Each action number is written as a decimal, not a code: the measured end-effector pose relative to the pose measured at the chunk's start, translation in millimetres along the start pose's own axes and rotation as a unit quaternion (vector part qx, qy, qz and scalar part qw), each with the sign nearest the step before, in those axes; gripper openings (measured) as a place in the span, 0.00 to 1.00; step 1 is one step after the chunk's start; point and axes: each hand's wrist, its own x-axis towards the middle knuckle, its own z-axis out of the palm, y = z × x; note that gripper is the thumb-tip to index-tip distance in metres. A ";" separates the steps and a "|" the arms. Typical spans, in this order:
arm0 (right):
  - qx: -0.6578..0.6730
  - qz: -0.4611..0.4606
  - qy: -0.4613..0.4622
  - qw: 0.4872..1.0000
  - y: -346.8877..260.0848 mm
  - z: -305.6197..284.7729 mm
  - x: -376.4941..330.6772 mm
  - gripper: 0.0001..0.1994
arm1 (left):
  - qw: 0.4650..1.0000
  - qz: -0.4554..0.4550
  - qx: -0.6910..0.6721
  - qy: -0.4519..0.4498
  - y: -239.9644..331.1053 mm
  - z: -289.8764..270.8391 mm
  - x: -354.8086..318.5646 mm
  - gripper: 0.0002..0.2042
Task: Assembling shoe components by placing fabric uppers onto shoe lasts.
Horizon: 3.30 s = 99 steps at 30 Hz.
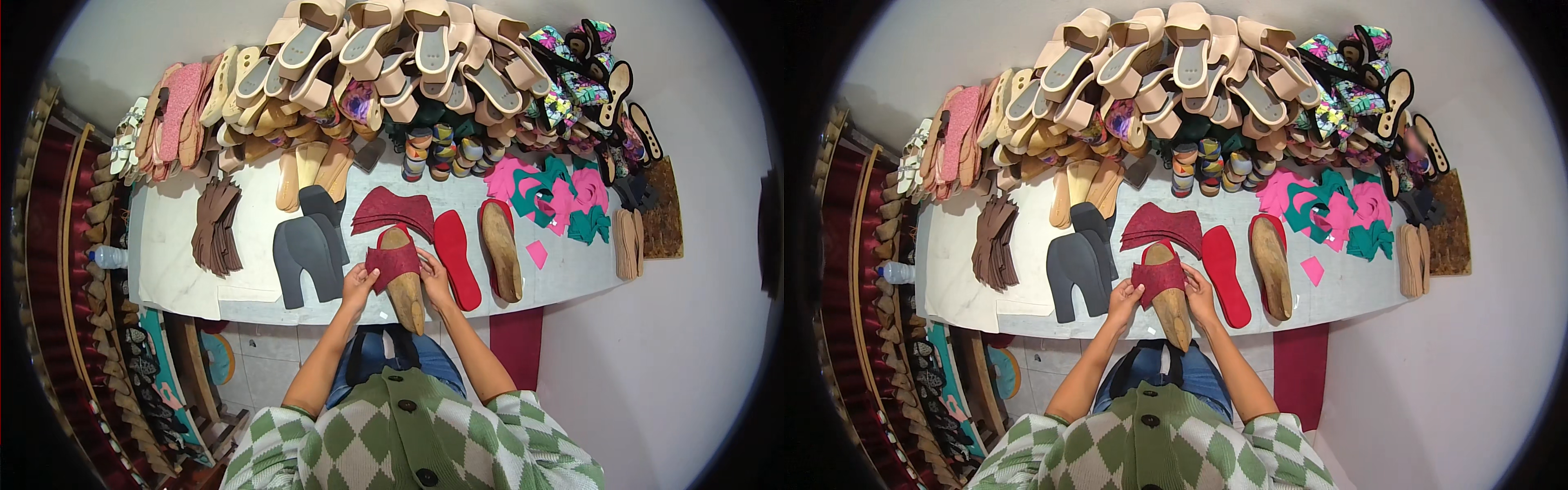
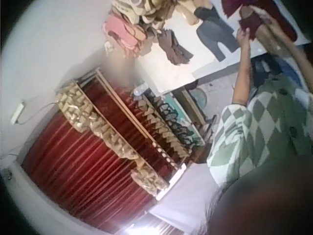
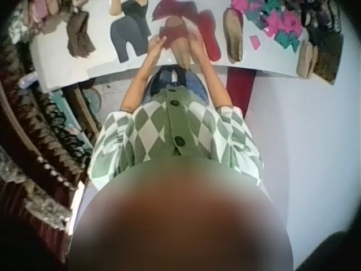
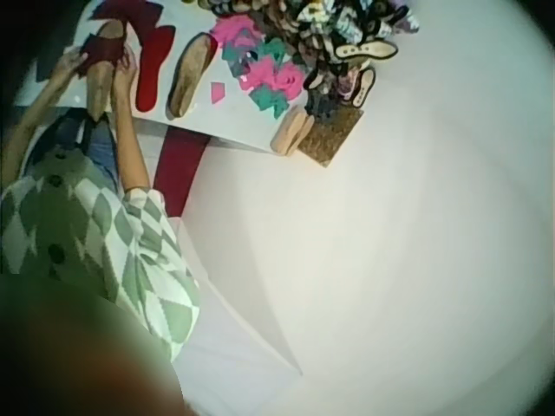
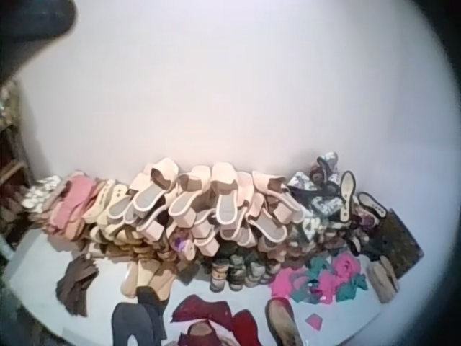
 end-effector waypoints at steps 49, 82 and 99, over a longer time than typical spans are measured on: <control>0.055 0.039 -0.086 0.994 -2.6 5.8 -5.4 0.22 | 1.000 0.002 -0.007 0.023 -3.0 11.2 -0.5 0.15; 0.051 0.008 -0.027 0.998 -6.3 11.0 -6.5 0.23 | 0.999 0.019 -0.033 0.007 1.4 42.9 -4.6 0.21; -0.001 -0.016 0.016 1.000 6.7 5.9 -2.2 0.20 | 0.995 -0.021 -0.081 -0.046 11.4 33.8 -9.2 0.21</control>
